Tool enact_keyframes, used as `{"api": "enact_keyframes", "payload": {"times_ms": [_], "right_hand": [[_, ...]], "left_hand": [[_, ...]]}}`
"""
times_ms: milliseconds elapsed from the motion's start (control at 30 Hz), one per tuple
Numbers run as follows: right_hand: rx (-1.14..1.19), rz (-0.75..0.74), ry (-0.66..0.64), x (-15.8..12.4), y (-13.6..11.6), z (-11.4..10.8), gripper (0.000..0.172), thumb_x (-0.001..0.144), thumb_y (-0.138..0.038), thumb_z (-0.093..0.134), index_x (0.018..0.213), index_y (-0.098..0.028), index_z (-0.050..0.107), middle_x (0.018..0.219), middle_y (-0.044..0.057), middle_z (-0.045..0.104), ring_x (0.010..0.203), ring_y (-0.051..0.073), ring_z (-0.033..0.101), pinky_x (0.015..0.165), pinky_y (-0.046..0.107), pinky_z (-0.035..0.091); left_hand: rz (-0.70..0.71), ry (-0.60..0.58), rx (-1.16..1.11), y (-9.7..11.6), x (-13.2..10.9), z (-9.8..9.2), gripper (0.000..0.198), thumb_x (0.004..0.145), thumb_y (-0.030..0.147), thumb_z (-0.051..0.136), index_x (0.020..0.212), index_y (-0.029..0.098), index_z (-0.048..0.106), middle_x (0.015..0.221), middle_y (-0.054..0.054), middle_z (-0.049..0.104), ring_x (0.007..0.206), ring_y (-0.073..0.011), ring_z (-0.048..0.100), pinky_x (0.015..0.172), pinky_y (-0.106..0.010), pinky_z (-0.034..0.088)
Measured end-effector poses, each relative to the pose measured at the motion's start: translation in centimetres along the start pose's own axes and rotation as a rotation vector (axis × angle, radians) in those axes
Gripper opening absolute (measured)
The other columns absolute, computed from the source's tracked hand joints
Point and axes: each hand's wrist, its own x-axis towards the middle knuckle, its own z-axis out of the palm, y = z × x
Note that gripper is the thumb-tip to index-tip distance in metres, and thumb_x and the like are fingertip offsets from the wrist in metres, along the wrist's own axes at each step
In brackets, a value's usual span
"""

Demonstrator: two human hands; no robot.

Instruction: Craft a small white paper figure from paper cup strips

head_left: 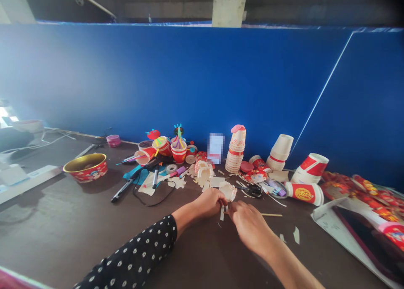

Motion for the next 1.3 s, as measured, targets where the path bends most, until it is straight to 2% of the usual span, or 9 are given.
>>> {"api": "enact_keyframes", "payload": {"times_ms": [300,433,600,767,1033,1167,1300], "right_hand": [[0.014,0.006,0.01,0.3,0.3,0.4,0.035,0.092,-0.011,0.03,0.099,-0.013,0.064,0.101,0.01,0.064,0.093,0.021,0.056,0.075,0.029,0.037],[0.018,0.01,0.02,0.2,0.4,0.5,0.035,0.091,-0.009,0.03,0.099,-0.013,0.064,0.101,0.009,0.064,0.093,0.021,0.056,0.075,0.028,0.036],[0.022,0.019,0.024,0.3,0.5,0.7,0.036,0.091,-0.01,0.029,0.099,-0.014,0.065,0.101,0.01,0.064,0.093,0.021,0.056,0.075,0.028,0.036],[0.026,0.034,-0.018,0.3,0.3,0.6,0.037,0.09,-0.009,0.03,0.1,-0.014,0.065,0.105,0.01,0.062,0.096,0.021,0.054,0.076,0.029,0.036],[0.061,0.06,-0.018,0.2,0.3,0.6,0.039,0.089,-0.008,0.027,0.103,-0.013,0.063,0.106,0.012,0.061,0.098,0.022,0.053,0.079,0.029,0.037],[0.107,0.038,-0.025,0.0,0.8,0.7,0.041,0.082,-0.002,0.033,0.108,-0.015,0.062,0.108,0.012,0.06,0.099,0.02,0.053,0.08,0.027,0.038],[0.193,0.067,-0.007,-0.1,1.5,0.7,0.047,0.074,0.001,0.039,0.11,-0.017,0.061,0.104,0.01,0.063,0.097,0.018,0.057,0.081,0.023,0.038]], "left_hand": [[0.073,0.04,0.038,-0.4,0.1,0.2,0.033,0.063,-0.001,0.042,0.074,0.012,0.07,0.076,-0.003,0.07,0.072,-0.0139,0.062,0.069,-0.02,0.047],[0.095,0.009,0.044,-0.2,0.0,0.1,0.029,0.062,-0.002,0.046,0.072,0.012,0.069,0.075,-0.003,0.069,0.072,-0.0136,0.061,0.068,-0.019,0.045],[0.133,-0.005,0.082,-0.4,0.0,0.3,0.016,0.063,0.003,0.058,0.07,0.012,0.069,0.07,-0.002,0.067,0.064,-0.0119,0.058,0.06,-0.017,0.042],[0.205,0.01,0.142,-0.8,0.2,0.6,0.004,0.068,0.012,0.064,0.069,0.012,0.068,0.075,-0.004,0.067,0.07,-0.0131,0.059,0.065,-0.018,0.043],[0.145,-0.004,0.192,-0.4,0.1,0.6,0.004,0.07,0.012,0.064,0.068,0.013,0.067,0.081,-0.004,0.067,0.075,-0.0141,0.06,0.067,-0.019,0.044],[0.152,0.011,0.213,-0.2,0.0,0.9,0.006,0.071,0.014,0.063,0.068,0.013,0.068,0.081,-0.004,0.067,0.076,-0.0149,0.06,0.068,-0.02,0.044],[0.132,0.009,0.22,-0.4,0.2,1.1,0.008,0.067,0.007,0.062,0.066,0.013,0.067,0.082,-0.004,0.068,0.075,-0.0144,0.06,0.068,-0.019,0.044]]}}
